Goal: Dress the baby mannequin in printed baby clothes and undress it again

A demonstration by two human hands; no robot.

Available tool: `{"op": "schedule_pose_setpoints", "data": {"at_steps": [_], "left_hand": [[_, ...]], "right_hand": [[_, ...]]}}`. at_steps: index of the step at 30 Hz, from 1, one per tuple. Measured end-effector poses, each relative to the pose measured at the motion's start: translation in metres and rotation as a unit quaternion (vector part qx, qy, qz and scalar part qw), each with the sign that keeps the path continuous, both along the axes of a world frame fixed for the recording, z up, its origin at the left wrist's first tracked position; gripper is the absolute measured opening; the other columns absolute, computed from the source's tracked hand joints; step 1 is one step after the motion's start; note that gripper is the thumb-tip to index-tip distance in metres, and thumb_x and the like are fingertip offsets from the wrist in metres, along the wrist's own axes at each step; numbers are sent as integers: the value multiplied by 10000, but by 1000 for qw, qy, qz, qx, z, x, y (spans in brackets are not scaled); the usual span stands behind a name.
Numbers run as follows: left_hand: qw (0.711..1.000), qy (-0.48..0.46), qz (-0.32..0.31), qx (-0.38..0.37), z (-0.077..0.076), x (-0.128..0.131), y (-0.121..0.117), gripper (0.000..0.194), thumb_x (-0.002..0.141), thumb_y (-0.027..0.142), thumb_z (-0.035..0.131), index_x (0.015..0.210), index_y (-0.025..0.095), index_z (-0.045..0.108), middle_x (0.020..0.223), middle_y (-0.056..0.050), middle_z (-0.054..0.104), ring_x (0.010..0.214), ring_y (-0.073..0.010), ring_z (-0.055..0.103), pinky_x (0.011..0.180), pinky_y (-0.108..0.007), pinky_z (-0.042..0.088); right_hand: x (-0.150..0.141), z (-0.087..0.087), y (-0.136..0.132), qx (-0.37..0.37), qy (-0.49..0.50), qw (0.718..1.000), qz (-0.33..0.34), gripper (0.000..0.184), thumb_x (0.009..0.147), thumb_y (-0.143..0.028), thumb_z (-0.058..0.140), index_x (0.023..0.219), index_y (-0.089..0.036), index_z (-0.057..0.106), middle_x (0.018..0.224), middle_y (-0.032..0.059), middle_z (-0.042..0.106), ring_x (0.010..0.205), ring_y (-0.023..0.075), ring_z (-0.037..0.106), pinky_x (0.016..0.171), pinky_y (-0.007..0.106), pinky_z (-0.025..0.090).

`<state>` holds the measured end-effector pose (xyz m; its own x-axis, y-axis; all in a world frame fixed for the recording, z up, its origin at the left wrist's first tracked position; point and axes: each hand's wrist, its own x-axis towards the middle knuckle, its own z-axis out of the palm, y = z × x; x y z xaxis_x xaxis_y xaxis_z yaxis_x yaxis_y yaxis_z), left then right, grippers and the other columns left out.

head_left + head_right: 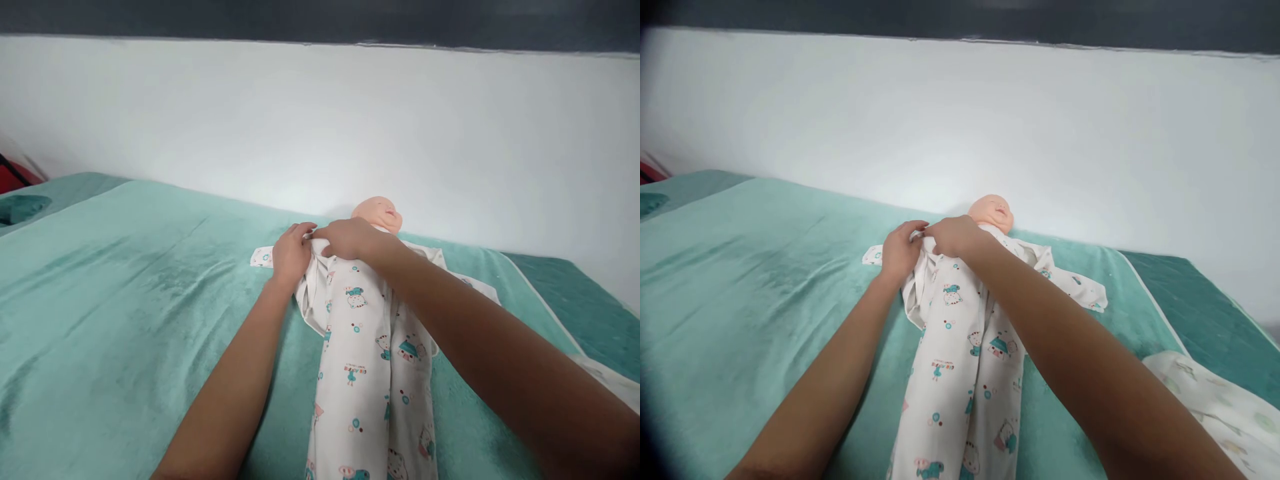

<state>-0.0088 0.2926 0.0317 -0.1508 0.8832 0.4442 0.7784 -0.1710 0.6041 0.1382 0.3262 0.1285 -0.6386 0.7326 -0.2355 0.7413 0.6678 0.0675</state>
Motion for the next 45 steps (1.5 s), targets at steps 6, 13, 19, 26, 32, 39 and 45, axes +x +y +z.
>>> {"op": "schedule_pose_setpoints", "data": {"at_steps": [6, 13, 19, 26, 32, 39, 45], "left_hand": [[999, -11, 34, -16, 2, -1, -4, 378, 831, 71, 448, 1005, 259, 726, 1147, -34, 726, 1086, -230, 668, 899, -328, 509], [994, 51, 61, -76, -3, -1, -3, 510, 835, 42, 450, 1249, 283, 624, 1215, -79, 700, 1124, -284, 639, 873, -387, 499], [986, 152, 0, -71, -1, 11, -2, 396, 892, 167, 541, 1280, 239, 573, 1274, -118, 672, 1234, -333, 578, 1123, -552, 356], [975, 174, 93, -105, -7, -4, -1, 287, 918, 127, 426, 1071, 222, 650, 1155, -139, 709, 1147, -335, 623, 1017, -526, 429], [968, 176, 131, -120, -9, -8, -3, 323, 848, 49, 448, 1054, 206, 641, 1140, -152, 700, 1152, -337, 623, 1026, -527, 413], [963, 180, 139, -143, -8, -1, -9, 347, 876, 72, 411, 1150, 184, 593, 1196, -157, 667, 1183, -334, 594, 1068, -513, 391], [983, 126, 74, -115, 1, 10, -17, 583, 779, 29, 455, 1311, 245, 552, 1409, -107, 585, 1342, -339, 490, 1193, -635, 228]], "right_hand": [[36, 30, -11, 67, 26, 995, -69, 230, 940, -322, 576, 1114, -272, 718, 1020, 71, 731, 841, 240, 653, 677, 348, 386], [42, 33, -24, 60, 70, 991, -99, 265, 944, -311, 568, 1163, -290, 717, 1061, 68, 726, 869, 231, 641, 741, 352, 394], [5, 8, -12, 40, 44, 998, -23, 278, 936, -229, 564, 1178, -260, 699, 1099, 87, 737, 955, 262, 665, 712, 343, 405], [23, 4, -1, -22, 144, 988, -45, 468, 957, -399, 570, 1401, -252, 581, 1429, 112, 614, 1207, 310, 611, 913, 402, 483], [110, -32, -42, 28, 378, 912, -154, 440, 1042, -405, 338, 1312, -246, 647, 1397, 86, 644, 1273, 287, 583, 1053, 448, 465], [175, -91, -84, 172, 283, 881, -337, 632, 801, -95, 495, 1410, -234, 583, 1491, 95, 567, 1349, 363, 513, 1143, 601, 367], [172, -91, -77, 189, 318, 851, -373, 566, 821, -140, 492, 1363, -229, 630, 1389, 96, 638, 1298, 354, 553, 1107, 562, 423]]}}
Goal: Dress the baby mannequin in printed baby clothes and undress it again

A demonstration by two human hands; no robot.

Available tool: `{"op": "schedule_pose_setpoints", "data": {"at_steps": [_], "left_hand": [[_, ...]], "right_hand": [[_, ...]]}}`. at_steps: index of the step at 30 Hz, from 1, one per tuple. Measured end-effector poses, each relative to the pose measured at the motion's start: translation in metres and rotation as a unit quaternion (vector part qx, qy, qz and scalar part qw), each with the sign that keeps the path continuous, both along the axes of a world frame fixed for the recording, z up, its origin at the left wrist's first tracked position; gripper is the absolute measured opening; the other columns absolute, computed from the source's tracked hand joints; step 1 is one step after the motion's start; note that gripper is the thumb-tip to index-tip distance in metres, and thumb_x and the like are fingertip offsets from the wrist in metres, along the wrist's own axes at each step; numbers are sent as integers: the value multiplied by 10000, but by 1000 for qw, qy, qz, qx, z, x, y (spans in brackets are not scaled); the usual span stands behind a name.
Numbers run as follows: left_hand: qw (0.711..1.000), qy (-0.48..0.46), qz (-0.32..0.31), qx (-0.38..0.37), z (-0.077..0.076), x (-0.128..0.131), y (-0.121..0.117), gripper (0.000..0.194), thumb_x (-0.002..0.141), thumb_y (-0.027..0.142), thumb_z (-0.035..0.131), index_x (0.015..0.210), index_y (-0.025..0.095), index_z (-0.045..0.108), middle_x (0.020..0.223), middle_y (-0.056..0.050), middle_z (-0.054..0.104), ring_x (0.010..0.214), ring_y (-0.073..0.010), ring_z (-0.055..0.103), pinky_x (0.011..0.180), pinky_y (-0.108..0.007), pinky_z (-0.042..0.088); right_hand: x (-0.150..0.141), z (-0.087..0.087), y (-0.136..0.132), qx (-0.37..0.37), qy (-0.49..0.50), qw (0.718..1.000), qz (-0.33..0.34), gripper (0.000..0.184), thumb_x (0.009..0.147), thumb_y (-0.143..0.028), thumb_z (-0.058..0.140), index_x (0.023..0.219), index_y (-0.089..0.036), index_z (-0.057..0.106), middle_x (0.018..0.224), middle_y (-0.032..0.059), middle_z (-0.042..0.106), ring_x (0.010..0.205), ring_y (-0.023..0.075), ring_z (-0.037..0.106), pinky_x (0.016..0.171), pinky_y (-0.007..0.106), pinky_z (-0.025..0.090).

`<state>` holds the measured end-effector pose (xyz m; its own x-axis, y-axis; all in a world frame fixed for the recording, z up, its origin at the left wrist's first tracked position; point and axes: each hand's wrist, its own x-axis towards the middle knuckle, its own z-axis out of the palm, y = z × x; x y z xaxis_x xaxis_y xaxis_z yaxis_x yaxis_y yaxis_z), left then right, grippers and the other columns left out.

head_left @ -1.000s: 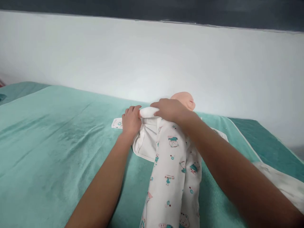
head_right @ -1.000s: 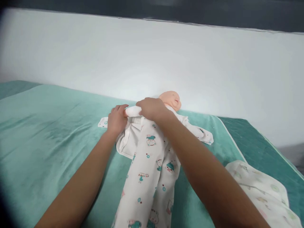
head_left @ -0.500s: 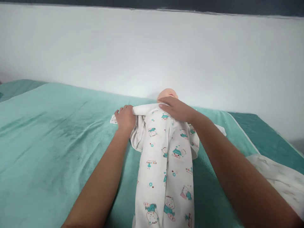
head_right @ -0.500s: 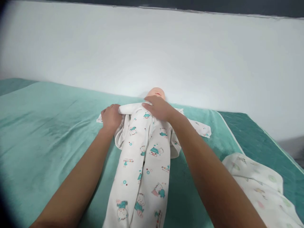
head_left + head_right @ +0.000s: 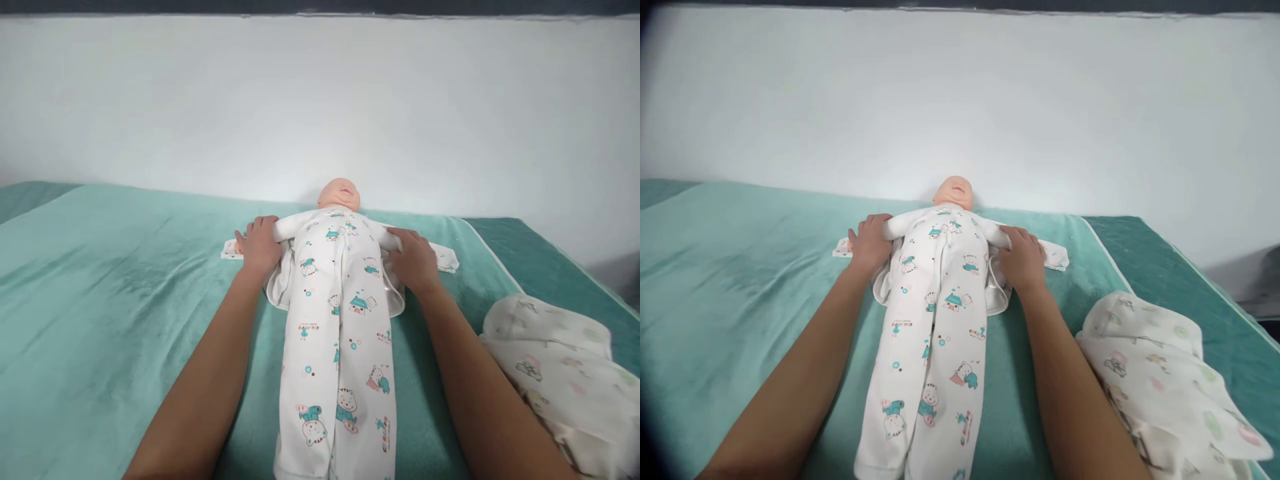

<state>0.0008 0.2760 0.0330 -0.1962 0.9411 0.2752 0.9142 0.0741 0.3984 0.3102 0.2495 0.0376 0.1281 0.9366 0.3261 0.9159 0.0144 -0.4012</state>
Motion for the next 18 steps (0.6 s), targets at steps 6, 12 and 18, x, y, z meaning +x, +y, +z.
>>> {"op": "schedule_pose_setpoints", "data": {"at_steps": [6, 12, 18], "left_hand": [[956, -144, -244, 70, 48, 50, -33, 476, 886, 111, 393, 1299, 239, 593, 1409, -36, 628, 1300, -213, 559, 1113, -406, 446], [911, 132, -390, -13, 82, 129, -25, 302, 947, 245, 455, 1098, 188, 710, 1227, -76, 715, 1252, -258, 577, 1194, -490, 315], [876, 274, -365, -154, 85, 188, 11, 360, 912, 244, 563, 1245, 211, 697, 1359, -142, 634, 1202, -295, 603, 997, -426, 455]], "right_hand": [[-7, -4, 5, 8, 59, 997, -46, 511, 833, -183, 494, 1307, -263, 667, 1396, 78, 634, 1316, 329, 535, 1167, 587, 320], [-12, -5, 6, -11, 84, 995, -61, 488, 843, -249, 517, 1311, -290, 653, 1446, 78, 595, 1398, 349, 430, 1181, 697, 142], [-8, -1, 6, -36, 59, 996, -56, 478, 910, -285, 444, 1342, -284, 649, 1423, 105, 617, 1354, 355, 481, 1172, 692, 164]]}}
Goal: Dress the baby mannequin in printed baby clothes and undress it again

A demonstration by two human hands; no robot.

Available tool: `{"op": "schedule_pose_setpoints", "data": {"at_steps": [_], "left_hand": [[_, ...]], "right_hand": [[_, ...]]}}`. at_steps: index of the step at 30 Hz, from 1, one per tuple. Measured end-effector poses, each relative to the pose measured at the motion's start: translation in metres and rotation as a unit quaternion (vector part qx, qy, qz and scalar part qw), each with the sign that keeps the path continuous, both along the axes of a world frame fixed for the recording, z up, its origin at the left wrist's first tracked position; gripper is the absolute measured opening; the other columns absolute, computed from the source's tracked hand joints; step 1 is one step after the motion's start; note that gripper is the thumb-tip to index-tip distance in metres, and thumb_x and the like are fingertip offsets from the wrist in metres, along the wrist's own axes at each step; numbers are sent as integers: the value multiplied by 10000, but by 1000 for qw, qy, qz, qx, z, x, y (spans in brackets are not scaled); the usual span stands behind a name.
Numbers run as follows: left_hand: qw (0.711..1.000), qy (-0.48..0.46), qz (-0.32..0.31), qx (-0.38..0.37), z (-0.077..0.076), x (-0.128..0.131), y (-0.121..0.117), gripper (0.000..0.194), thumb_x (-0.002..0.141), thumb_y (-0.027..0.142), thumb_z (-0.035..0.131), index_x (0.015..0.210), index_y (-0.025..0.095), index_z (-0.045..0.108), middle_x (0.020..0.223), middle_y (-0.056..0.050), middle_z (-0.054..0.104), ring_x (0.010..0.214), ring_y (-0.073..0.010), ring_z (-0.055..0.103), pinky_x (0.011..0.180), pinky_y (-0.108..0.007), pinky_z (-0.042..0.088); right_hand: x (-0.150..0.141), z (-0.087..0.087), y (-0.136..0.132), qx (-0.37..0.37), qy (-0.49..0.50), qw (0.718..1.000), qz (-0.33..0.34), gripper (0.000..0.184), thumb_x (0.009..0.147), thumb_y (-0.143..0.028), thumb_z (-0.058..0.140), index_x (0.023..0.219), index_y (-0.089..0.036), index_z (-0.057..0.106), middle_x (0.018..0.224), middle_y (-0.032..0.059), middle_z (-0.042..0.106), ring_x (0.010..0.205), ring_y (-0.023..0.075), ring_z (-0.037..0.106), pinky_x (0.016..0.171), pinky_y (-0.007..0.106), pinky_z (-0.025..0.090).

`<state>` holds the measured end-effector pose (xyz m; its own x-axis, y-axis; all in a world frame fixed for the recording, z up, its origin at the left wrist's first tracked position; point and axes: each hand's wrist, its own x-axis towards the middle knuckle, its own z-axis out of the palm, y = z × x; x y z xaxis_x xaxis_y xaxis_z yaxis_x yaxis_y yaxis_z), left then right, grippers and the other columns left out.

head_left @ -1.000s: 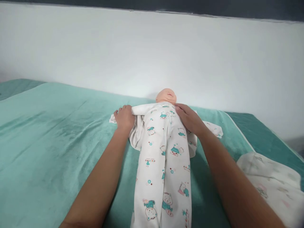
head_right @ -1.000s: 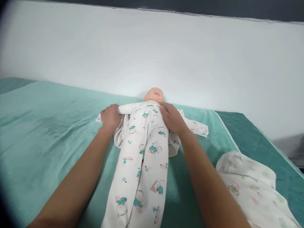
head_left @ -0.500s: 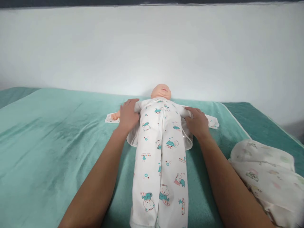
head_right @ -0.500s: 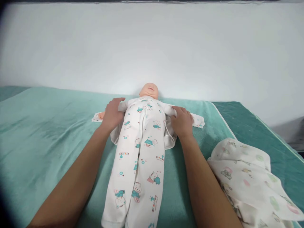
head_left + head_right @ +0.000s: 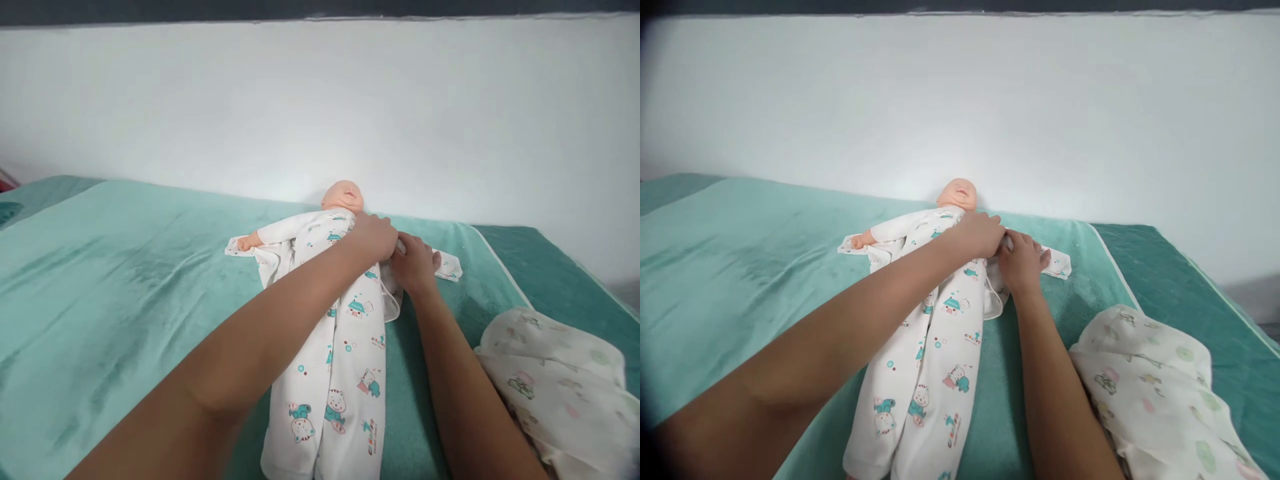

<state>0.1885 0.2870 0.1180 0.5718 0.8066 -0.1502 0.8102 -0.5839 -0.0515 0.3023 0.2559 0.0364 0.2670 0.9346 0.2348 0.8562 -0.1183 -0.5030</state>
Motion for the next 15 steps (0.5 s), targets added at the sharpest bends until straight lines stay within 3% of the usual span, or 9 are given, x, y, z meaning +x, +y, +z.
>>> {"op": "schedule_pose_setpoints", "data": {"at_steps": [5, 8, 15], "left_hand": [[997, 47, 58, -8, -16, 26, 12, 453, 861, 263, 656, 1311, 215, 681, 1409, -145, 635, 1312, -344, 540, 1119, -533, 341], [996, 36, 78, 2, -19, 28, 16, 444, 831, 275, 693, 1272, 222, 708, 1370, -152, 662, 1287, -352, 559, 1106, -557, 346], [994, 10, 107, 32, 6, -3, 27, 452, 830, 214, 675, 1281, 214, 699, 1297, -174, 690, 1254, -342, 589, 1064, -542, 406]], "right_hand": [[2, 10, -8, -28, -80, 996, 33, 487, 952, -276, 397, 1374, -250, 639, 1419, 125, 626, 1305, 372, 542, 1137, 616, 297], [6, 17, -11, -45, -86, 995, 34, 521, 952, -234, 355, 1393, -251, 633, 1423, 117, 629, 1263, 360, 589, 1098, 563, 360], [26, 18, -4, -57, 49, 997, 23, 487, 916, -255, 379, 1247, -264, 738, 1232, 93, 742, 1130, 303, 662, 922, 411, 479]]}}
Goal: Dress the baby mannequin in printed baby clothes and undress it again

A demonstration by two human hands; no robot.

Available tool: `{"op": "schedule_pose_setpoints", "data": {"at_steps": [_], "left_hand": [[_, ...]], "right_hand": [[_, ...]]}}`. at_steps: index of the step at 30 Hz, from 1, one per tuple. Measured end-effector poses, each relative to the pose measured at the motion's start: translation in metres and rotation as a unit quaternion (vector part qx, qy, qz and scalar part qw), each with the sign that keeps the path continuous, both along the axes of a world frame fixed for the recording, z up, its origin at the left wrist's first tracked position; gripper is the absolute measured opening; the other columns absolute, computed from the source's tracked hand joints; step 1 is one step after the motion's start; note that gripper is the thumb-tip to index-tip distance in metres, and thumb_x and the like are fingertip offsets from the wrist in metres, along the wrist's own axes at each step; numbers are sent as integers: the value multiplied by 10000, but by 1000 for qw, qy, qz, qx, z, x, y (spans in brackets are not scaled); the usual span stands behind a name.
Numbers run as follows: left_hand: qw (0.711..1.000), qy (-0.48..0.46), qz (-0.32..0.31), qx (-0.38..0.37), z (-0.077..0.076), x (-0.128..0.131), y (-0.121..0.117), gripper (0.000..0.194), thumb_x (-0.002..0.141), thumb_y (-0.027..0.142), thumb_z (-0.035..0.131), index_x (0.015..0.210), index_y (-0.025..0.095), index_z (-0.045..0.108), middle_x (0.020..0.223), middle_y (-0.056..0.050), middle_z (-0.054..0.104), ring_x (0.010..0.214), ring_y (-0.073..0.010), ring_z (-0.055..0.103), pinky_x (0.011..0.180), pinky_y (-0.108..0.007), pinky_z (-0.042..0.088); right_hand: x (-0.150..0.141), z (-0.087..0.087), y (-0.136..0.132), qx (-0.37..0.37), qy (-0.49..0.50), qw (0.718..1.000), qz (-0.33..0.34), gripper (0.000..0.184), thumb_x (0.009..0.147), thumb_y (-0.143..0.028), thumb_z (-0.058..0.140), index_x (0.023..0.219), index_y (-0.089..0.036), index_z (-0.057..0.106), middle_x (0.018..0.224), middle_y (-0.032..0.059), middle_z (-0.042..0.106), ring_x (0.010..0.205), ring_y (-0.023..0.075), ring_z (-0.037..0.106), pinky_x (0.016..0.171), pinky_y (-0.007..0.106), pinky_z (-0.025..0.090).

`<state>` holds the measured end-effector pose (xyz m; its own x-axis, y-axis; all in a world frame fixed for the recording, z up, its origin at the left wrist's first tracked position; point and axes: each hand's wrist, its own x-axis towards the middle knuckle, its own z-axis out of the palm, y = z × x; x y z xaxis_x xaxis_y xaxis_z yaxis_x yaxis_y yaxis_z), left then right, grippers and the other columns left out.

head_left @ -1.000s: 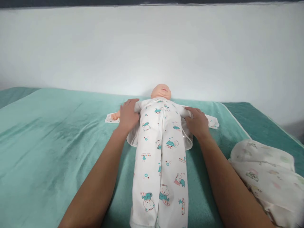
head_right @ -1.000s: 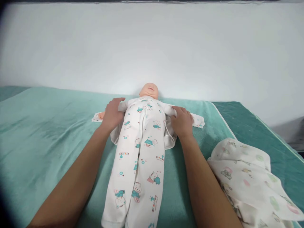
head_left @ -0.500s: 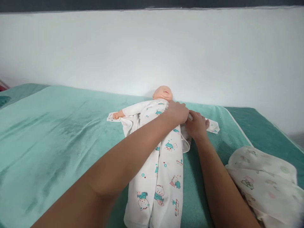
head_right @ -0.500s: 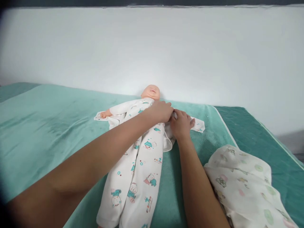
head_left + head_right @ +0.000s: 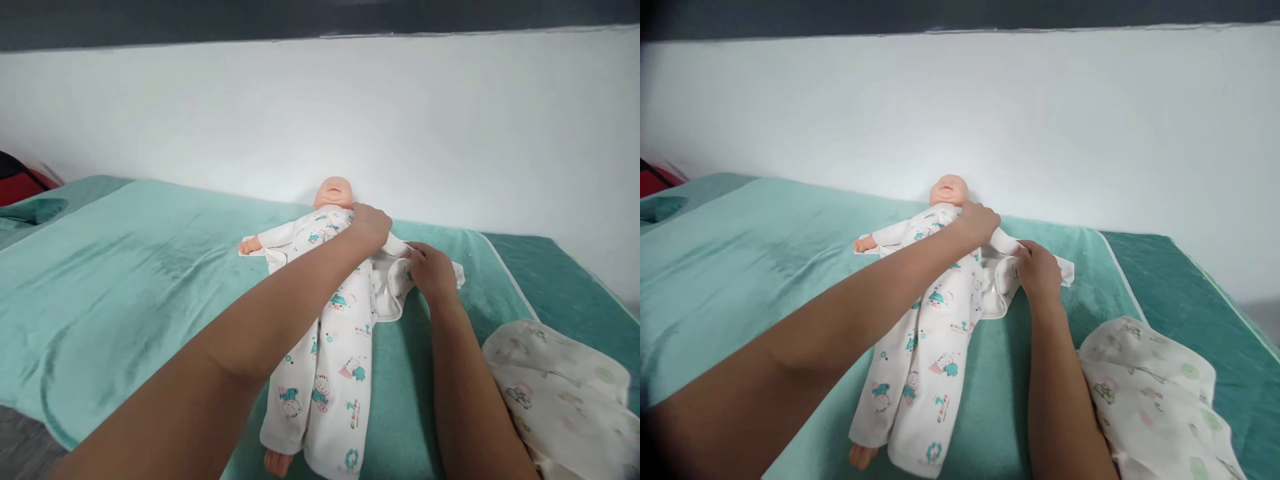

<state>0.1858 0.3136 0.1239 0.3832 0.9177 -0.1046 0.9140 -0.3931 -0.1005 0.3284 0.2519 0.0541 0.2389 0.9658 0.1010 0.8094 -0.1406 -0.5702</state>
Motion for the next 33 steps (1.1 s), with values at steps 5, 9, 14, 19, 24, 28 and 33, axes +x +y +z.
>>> {"op": "schedule_pose_setpoints", "data": {"at_steps": [5, 9, 14, 19, 24, 28, 33], "left_hand": [[1000, 18, 13, 10, 15, -24, -2, 472, 798, 123, 660, 1264, 191, 699, 1309, -179, 679, 1224, -335, 602, 1006, -501, 452], [1000, 27, 7, 11, 21, -34, -12, 452, 804, 87, 631, 1242, 178, 698, 1307, -169, 679, 1195, -334, 610, 953, -470, 470], [999, 31, 10, -6, 31, -34, -21, 472, 779, 59, 652, 1237, 167, 691, 1286, -180, 681, 1149, -341, 631, 925, -481, 471], [1000, 16, 7, -19, 28, -23, -19, 499, 789, 66, 657, 1276, 174, 669, 1329, -183, 662, 1203, -347, 619, 964, -491, 462], [999, 3, -3, -49, 10, -6, -14, 451, 837, 124, 636, 1286, 169, 653, 1355, -181, 647, 1236, -348, 606, 999, -510, 461], [998, -60, -23, -6, 1, -19, -29, 376, 888, 136, 569, 1256, 175, 636, 1300, -146, 666, 1207, -293, 614, 985, -428, 473], [940, -319, 58, 108, -20, -90, -57, 282, 992, 317, 465, 1188, 207, 636, 1244, -93, 696, 1156, -259, 630, 984, -404, 481]], "right_hand": [[12, -9, 6, 4, 41, 999, 5, 444, 854, -289, 475, 1188, -247, 764, 1156, 90, 769, 1040, 289, 677, 823, 373, 484], [17, -10, 8, 9, 26, 1000, -11, 428, 828, -294, 513, 1160, -218, 771, 1083, 110, 779, 970, 302, 681, 779, 391, 472], [21, -9, 8, 13, 10, 999, -29, 406, 842, -296, 504, 1126, -196, 776, 1052, 145, 777, 956, 319, 686, 775, 417, 474], [25, -12, 11, 158, 251, 953, -58, 421, 698, -221, 559, 1073, -192, 748, 1050, 123, 770, 902, 259, 710, 761, 372, 540], [20, -15, 14, 294, 324, 898, -56, 496, 624, -135, 432, 1023, -166, 724, 1092, 96, 755, 1103, 230, 698, 1018, 422, 517], [-5, -15, 10, 261, 185, 946, 48, 498, 718, -139, 448, 1122, -185, 735, 1192, 94, 739, 1162, 259, 658, 1047, 475, 493], [-44, -17, 5, 203, 101, 956, 186, 399, 954, -367, 470, 1278, -246, 667, 1348, 95, 674, 1283, 263, 577, 1125, 501, 416]]}}
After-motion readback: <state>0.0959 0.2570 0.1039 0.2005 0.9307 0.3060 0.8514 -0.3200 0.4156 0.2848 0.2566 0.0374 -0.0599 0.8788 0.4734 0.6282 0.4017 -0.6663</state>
